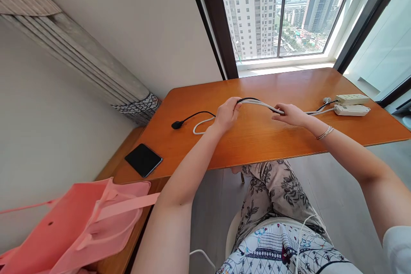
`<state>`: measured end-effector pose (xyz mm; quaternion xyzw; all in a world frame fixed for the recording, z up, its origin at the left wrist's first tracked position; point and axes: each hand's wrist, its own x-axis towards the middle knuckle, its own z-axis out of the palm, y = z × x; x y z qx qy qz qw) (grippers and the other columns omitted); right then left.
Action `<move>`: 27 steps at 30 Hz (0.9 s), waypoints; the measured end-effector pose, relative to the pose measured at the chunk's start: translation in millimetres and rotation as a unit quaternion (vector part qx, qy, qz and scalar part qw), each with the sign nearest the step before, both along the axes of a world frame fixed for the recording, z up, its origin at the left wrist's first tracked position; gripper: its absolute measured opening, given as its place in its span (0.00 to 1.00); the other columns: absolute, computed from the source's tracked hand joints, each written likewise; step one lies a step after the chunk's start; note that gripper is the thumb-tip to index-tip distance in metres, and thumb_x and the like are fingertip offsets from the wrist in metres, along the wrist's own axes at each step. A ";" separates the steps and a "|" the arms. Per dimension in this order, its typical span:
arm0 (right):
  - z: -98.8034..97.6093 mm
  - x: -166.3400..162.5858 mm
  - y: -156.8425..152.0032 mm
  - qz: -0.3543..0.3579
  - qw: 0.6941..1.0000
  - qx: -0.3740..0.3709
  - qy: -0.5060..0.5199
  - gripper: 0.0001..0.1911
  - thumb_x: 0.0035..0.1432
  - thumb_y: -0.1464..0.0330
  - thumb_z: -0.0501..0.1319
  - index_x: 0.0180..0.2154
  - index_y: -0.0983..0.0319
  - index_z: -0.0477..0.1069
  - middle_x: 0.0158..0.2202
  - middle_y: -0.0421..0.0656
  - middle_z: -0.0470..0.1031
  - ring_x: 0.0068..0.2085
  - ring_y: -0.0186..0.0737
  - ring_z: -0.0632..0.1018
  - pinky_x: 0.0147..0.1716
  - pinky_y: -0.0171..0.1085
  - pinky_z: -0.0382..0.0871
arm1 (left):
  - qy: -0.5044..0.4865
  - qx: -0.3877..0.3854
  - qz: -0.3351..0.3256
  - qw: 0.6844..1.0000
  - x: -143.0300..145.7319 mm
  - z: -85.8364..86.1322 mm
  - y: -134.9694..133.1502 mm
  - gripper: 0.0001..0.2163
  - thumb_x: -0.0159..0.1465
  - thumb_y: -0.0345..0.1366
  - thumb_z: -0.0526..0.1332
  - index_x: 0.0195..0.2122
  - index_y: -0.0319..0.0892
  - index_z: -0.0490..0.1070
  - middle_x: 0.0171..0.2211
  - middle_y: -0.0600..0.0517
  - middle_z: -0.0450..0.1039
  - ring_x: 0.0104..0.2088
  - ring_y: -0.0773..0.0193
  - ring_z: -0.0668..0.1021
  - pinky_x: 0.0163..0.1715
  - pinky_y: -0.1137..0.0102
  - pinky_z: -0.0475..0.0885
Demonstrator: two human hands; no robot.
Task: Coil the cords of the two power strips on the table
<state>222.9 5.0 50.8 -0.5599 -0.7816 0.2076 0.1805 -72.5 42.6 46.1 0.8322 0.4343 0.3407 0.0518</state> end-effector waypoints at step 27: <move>106.0 -54.6 4.3 0.134 0.893 -0.028 0.429 0.29 0.58 0.40 0.64 0.29 0.57 0.60 0.19 0.31 0.52 0.21 0.28 0.54 0.18 0.32 0.47 | -0.403 0.062 -0.168 0.897 65.2 80.8 -3.4 0.19 0.70 0.61 0.54 0.45 0.51 0.67 0.26 0.56 0.60 0.21 0.67 0.65 0.22 0.69 0.60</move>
